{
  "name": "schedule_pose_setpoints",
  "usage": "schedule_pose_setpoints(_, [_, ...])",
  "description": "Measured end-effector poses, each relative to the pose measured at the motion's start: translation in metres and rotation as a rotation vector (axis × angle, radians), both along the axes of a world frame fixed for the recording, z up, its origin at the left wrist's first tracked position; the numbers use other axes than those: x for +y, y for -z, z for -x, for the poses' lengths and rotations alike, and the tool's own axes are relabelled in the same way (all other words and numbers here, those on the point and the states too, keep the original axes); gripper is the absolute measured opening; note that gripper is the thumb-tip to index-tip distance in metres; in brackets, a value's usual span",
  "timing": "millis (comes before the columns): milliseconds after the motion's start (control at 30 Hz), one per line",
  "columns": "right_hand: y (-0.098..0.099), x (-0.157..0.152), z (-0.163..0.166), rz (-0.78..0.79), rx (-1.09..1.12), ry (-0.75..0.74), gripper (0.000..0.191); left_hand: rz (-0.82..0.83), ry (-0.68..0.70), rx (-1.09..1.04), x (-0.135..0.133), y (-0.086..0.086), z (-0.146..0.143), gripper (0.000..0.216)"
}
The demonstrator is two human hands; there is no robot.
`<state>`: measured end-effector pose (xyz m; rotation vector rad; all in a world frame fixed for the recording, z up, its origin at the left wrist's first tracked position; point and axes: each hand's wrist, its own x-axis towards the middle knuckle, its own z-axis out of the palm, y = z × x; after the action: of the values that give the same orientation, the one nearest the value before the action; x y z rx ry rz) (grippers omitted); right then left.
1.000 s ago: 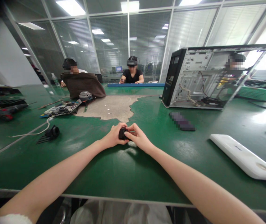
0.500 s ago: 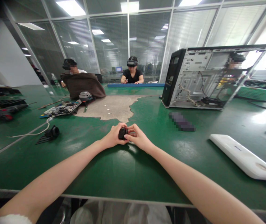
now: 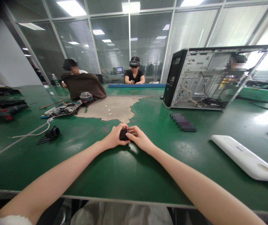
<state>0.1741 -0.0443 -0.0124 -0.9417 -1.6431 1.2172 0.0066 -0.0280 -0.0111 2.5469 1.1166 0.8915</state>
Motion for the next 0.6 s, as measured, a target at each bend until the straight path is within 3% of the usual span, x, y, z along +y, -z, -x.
schedule_pose_setpoints(167, [-0.0016, -0.0032, -0.0004, -0.053, 0.066, -0.076, 0.031, -0.009, -0.005, 0.005, -0.0008, 0.0003, -0.0004, 0.054])
schedule_pose_setpoints(333, [-0.0015, -0.0032, 0.0007, -0.053, 0.043, -0.031, 0.023, -0.025, 0.002, 0.008, -0.0007, 0.0006, 0.0000, 0.056])
schedule_pose_setpoints(600, [0.0036, 0.0024, 0.0004, -0.042, -0.017, 0.019, 0.026, -0.030, 0.012, 0.000, 0.0000, -0.0001, 0.0008, 0.055])
